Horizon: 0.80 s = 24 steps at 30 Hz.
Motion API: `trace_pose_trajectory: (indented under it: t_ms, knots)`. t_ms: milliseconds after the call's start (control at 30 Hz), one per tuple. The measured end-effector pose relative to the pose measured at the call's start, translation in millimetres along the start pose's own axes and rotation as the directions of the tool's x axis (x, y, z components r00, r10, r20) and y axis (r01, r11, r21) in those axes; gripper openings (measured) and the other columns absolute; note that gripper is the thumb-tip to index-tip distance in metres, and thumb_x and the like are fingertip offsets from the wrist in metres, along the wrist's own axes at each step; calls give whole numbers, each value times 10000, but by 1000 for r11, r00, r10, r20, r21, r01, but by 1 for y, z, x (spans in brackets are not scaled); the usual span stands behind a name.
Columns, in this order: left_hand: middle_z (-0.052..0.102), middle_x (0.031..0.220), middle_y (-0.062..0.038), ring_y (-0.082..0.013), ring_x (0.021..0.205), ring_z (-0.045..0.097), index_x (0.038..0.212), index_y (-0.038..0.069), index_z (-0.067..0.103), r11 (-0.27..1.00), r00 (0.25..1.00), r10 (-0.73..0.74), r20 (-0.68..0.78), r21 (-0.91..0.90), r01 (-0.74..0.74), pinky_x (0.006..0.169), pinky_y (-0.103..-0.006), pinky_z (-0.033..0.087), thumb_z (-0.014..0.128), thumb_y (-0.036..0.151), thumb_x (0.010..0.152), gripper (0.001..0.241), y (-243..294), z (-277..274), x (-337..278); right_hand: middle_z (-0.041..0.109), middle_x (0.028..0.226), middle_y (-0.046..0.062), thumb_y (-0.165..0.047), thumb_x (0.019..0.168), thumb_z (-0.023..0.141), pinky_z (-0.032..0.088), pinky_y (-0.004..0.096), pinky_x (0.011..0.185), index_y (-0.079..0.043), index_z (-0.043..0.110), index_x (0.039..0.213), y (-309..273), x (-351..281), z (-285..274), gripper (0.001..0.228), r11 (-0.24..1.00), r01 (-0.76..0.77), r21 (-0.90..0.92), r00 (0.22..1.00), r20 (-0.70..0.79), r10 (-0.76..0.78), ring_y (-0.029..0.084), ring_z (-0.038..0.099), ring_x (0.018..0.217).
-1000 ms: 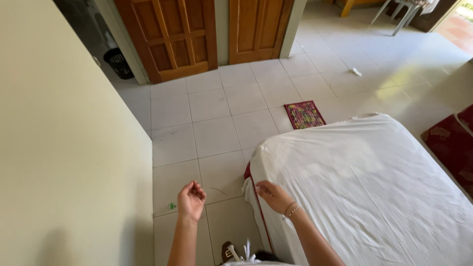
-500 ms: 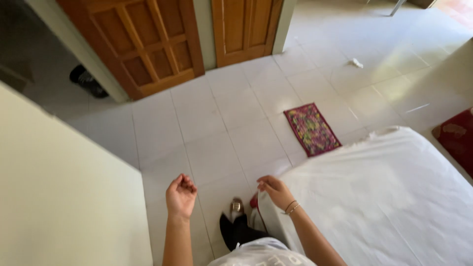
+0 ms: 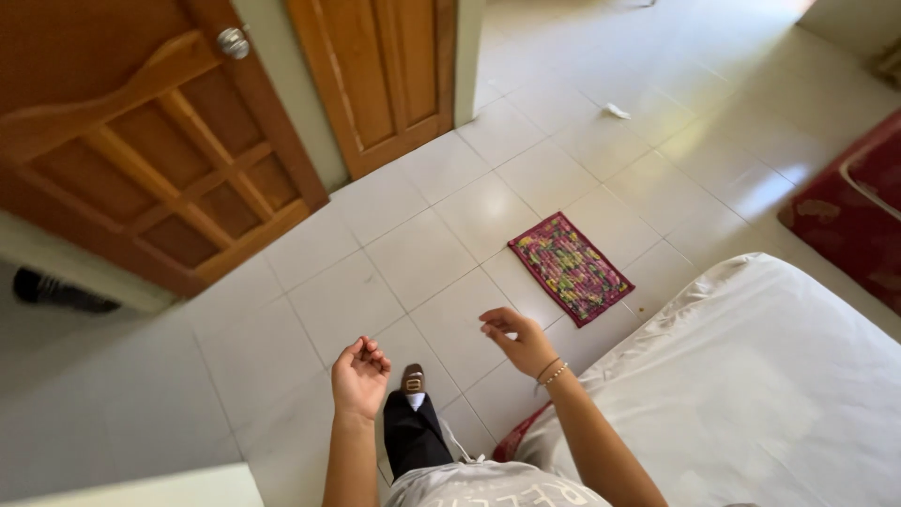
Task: The person spreads a white fitted sheet over a red patterned mattress, smoothing it out and tucking the edges under the mattress. The person then walks to a balcony area and looks over the railing.
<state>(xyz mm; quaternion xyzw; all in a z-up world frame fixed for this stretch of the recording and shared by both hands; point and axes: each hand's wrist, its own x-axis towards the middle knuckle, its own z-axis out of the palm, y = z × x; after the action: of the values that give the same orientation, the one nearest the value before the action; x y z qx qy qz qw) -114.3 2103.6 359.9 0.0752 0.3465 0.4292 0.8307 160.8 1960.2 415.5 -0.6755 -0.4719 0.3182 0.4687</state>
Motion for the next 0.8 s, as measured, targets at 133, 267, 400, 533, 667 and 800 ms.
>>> trace_pose_trajectory:
  t_ms: [133, 267, 400, 533, 667, 800]
  knots:
    - [596, 841, -6, -142, 753, 536, 907, 106, 610, 992, 986, -125, 108, 33, 122, 727, -320, 467, 599, 172, 939, 74, 17, 22, 111, 765, 998, 36, -109, 933, 678, 585, 284, 826, -55, 730, 1079, 71, 63, -25, 164, 998, 45, 45, 981, -193, -36, 133, 730, 937]
    - [595, 818, 1, -142, 743, 538, 894, 112, 601, 973, 962, -217, 166, 112, 200, 706, -320, 462, 586, 175, 940, 79, 51, 93, 192, 633, 892, -21, 14, 912, 515, 503, 254, 689, -37, 777, 1056, 96, 118, -39, 303, 950, -79, 303, 887, -414, 206, 75, 569, 780]
    - [585, 813, 2, -139, 745, 536, 901, 110, 593, 929, 939, -322, 122, 233, 288, 702, -320, 457, 568, 162, 947, 74, 41, 142, 244, 434, 680, -55, -129, 1003, 545, 345, 246, 489, -74, 701, 1114, 48, 147, -53, 199, 868, -244, 432, 778, -447, 441, 64, 366, 550]
    - [582, 814, -2, -144, 739, 534, 899, 107, 585, 857, 887, -447, 120, 341, 386, 696, -326, 454, 561, 163, 946, 77, 2, 194, 305, 395, 664, -64, -173, 1004, 608, 335, 233, 504, -87, 673, 1169, 57, 162, -69, 197, 939, -182, 293, 763, -560, 323, 47, 350, 569]
    - [588, 822, -5, -148, 741, 541, 913, 105, 584, 763, 795, -590, 142, 417, 493, 706, -328, 461, 550, 168, 943, 77, -54, 259, 352, 434, 664, -52, -212, 986, 646, 322, 239, 503, -84, 688, 1164, 92, 170, -109, 223, 885, -267, 381, 663, -594, 456, 50, 349, 565]
    - [585, 823, -7, -149, 738, 540, 928, 106, 584, 699, 730, -664, 162, 483, 528, 716, -328, 467, 544, 172, 954, 81, -119, 345, 385, 592, 803, -67, -212, 986, 651, 390, 202, 561, -43, 701, 1132, 151, 176, -175, 229, 875, -219, 432, 592, -654, 471, 17, 441, 644]
